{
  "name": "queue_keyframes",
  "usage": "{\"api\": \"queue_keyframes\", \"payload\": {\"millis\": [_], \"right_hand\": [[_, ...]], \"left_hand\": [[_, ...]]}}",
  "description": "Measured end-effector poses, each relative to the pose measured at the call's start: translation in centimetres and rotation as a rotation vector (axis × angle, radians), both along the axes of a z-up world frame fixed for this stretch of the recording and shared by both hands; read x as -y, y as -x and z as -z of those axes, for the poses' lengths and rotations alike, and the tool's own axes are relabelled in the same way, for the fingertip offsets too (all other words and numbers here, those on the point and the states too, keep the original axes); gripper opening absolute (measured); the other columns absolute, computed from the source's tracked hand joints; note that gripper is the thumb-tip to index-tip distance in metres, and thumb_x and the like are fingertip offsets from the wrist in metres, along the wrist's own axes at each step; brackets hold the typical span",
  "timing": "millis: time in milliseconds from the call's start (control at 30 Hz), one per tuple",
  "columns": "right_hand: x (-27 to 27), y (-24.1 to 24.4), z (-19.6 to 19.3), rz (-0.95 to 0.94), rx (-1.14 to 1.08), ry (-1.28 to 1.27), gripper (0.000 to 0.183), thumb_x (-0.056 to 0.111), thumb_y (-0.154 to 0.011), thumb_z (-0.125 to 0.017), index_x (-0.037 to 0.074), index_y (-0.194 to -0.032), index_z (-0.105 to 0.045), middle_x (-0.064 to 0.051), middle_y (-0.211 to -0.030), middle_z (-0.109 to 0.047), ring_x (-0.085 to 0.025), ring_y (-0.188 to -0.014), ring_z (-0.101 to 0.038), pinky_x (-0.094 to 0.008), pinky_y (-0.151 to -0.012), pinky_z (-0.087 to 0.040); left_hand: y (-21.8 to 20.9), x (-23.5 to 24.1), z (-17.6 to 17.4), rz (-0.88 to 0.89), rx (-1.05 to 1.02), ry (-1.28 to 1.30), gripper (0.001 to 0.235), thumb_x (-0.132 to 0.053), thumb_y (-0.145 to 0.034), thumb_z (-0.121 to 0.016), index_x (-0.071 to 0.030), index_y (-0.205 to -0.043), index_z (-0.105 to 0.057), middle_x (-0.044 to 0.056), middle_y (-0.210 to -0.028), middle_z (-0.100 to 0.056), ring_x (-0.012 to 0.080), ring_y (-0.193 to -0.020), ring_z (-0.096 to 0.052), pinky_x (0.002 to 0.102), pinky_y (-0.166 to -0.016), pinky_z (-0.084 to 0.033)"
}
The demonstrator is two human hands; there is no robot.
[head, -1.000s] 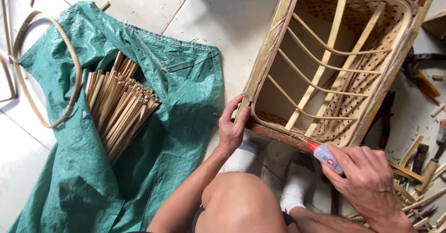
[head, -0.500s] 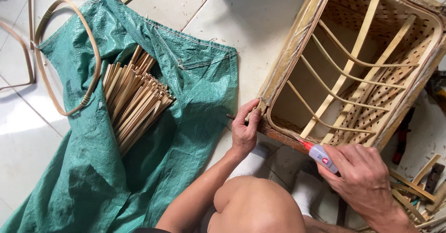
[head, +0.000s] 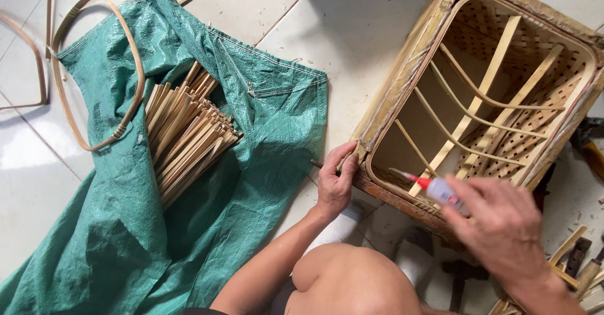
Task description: The person assembles a rectangular woven basket by applying glue to the frame and inserting bamboo strips. They use a hammer to secure the strips and a knife to trim excess material. The basket is held in a wooden jig during the process.
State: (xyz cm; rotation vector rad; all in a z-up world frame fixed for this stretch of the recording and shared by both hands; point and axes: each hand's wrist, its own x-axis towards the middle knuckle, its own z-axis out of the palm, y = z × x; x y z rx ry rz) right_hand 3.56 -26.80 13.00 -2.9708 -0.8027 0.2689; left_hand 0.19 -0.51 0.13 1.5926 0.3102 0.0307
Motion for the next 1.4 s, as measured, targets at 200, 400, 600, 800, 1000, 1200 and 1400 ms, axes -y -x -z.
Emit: {"api": "queue_keyframes", "payload": {"millis": [200, 400, 600, 800, 1000, 1200, 1400], "right_hand": [[-0.6, -8.5, 2.0, -0.170, 0.209, -0.027, 0.038, 0.023, -0.090, -0.075, 0.013, -0.127, -0.073, -0.012, -0.117, -0.071, -0.028, -0.109, -0.067, -0.041, -0.099, -0.057], [-3.2, -12.3, 2.1, -0.315, 0.279, -0.114, 0.031, 0.006, -0.096, -0.069, 0.013, -0.126, -0.072, -0.010, -0.125, -0.070, -0.026, -0.119, -0.065, -0.038, -0.111, -0.054], [-4.3, -13.2, 2.3, -0.410, 0.286, -0.084, 0.032, 0.007, -0.094, -0.068, 0.012, -0.124, -0.073, -0.010, -0.123, -0.070, -0.025, -0.118, -0.063, -0.038, -0.111, -0.052], [-4.1, -14.9, 3.0, -0.500, 0.347, -0.025, 0.030, 0.009, -0.095, -0.069, 0.011, -0.125, -0.072, -0.010, -0.122, -0.070, -0.024, -0.115, -0.065, -0.037, -0.109, -0.054], [-3.0, -17.0, 3.1, -0.503, 0.388, -0.013, 0.028, 0.007, -0.095, -0.070, 0.012, -0.122, -0.073, -0.007, -0.118, -0.071, -0.023, -0.114, -0.065, -0.034, -0.105, -0.056], [-2.7, -19.2, 2.4, -0.515, 0.427, -0.022, 0.027, 0.009, -0.095, -0.074, 0.011, -0.122, -0.073, -0.008, -0.120, -0.071, -0.023, -0.113, -0.067, -0.035, -0.103, -0.058], [4.4, -18.0, 1.8, 0.033, 0.366, -0.212, 0.034, 0.009, -0.094, -0.083, 0.008, -0.127, -0.075, -0.010, -0.124, -0.069, -0.026, -0.114, -0.066, -0.038, -0.099, -0.057]], "left_hand": [[-0.1, 0.0, -0.3, -0.001, -0.049, 0.050, 0.033, -0.020, -0.106, -0.057, -0.001, -0.133, -0.064, 0.014, -0.131, -0.066, 0.0222, -0.117, -0.064, 0.032, -0.103, -0.050], [-0.2, 0.0, -0.7, -0.016, -0.028, 0.007, 0.032, -0.021, -0.107, -0.058, -0.002, -0.132, -0.065, 0.015, -0.129, -0.067, 0.0232, -0.117, -0.065, 0.032, -0.103, -0.050], [-0.3, 0.0, -1.2, -0.016, -0.032, 0.007, 0.032, -0.022, -0.107, -0.059, -0.002, -0.132, -0.065, 0.015, -0.127, -0.068, 0.0232, -0.116, -0.066, 0.032, -0.102, -0.051], [-0.4, -0.1, -1.1, -0.013, -0.035, 0.014, 0.032, -0.021, -0.107, -0.058, -0.001, -0.132, -0.064, 0.015, -0.126, -0.068, 0.0225, -0.114, -0.065, 0.032, -0.102, -0.051], [-0.5, -0.1, -1.2, -0.007, -0.026, 0.027, 0.032, -0.020, -0.107, -0.058, -0.001, -0.132, -0.064, 0.014, -0.128, -0.067, 0.0227, -0.116, -0.064, 0.032, -0.103, -0.050], [0.1, -0.1, 0.0, 0.006, -0.020, 0.011, 0.031, -0.017, -0.107, -0.057, 0.000, -0.132, -0.063, 0.015, -0.131, -0.066, 0.0235, -0.121, -0.063, 0.033, -0.107, -0.047], [-0.3, -1.3, -0.1, 0.114, -0.095, 0.013, 0.038, -0.018, -0.105, -0.055, -0.001, -0.138, -0.059, 0.014, -0.134, -0.066, 0.0238, -0.124, -0.061, 0.033, -0.107, -0.045]]}}
